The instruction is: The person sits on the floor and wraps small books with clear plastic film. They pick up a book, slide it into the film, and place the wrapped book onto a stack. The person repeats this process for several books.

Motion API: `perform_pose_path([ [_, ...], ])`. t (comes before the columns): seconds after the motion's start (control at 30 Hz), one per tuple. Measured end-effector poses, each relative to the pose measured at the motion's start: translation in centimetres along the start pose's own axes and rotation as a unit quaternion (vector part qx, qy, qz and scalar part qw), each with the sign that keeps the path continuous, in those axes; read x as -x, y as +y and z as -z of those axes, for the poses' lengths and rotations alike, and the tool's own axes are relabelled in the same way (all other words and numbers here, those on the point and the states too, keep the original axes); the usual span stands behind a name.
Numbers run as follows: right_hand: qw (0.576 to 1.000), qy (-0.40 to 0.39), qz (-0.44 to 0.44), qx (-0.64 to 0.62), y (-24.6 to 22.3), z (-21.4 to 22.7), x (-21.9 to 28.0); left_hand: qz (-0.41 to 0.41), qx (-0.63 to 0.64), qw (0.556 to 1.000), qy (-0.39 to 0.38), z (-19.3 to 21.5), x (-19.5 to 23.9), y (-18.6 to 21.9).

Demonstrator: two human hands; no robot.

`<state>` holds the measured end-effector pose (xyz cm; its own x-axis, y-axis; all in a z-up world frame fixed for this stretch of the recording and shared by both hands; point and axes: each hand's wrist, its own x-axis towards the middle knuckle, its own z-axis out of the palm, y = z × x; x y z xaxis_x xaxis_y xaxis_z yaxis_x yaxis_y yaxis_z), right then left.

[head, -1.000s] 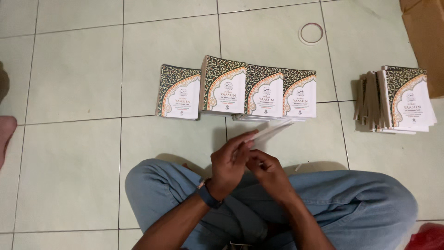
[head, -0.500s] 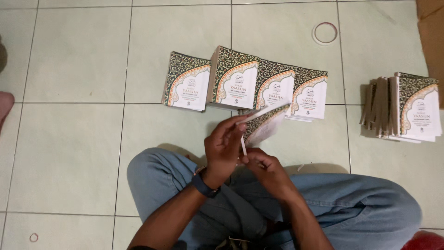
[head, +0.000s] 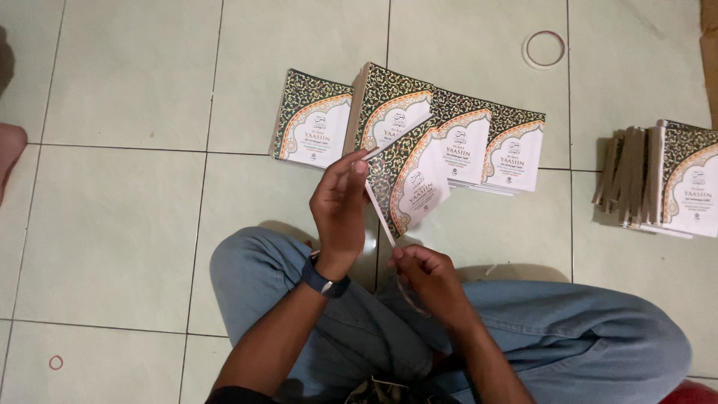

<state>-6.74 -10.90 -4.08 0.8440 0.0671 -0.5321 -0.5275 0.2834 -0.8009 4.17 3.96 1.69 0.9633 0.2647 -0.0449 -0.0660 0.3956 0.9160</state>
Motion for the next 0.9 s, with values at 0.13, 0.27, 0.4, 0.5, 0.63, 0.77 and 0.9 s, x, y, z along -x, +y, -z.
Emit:
perform_pose_path([
  [0.13, 0.999, -0.021, 0.026, -0.005, -3.6, -1.9, 2.3, 0.02, 0.002, 1.0, 0.021, -0.6, -0.4, 0.8],
  [0.27, 1.0, -0.006, -0.029, 0.007, -4.9, -2.2, 3.0, 0.014, -0.06, 0.998, 0.021, -1.2, -0.1, 2.7],
  [0.4, 0.998, -0.005, 0.051, 0.043, 0.0, 0.3, 0.1, 0.006, -0.045, 0.999, 0.006, -0.7, -0.3, 1.9],
  [0.5, 0.999, 0.02, 0.02, 0.024, -1.3, -0.6, 0.5, 0.009, -0.037, 0.999, 0.002, -0.3, -0.4, 0.8],
  [0.63, 0.999, 0.037, 0.019, 0.034, -3.5, -1.8, 1.5, 0.01, -0.031, 0.999, -0.002, 0.1, -0.4, -0.2],
  [0.77, 0.998, 0.028, 0.002, 0.056, -2.1, -0.9, 0.4, 0.029, -0.001, 1.0, 0.0, 0.5, -0.5, -1.1],
  [0.9, 0.998, 0.038, -0.002, 0.051, -2.9, -1.5, 1.0, 0.04, 0.019, 0.999, -0.007, 0.9, -0.5, -1.9],
])
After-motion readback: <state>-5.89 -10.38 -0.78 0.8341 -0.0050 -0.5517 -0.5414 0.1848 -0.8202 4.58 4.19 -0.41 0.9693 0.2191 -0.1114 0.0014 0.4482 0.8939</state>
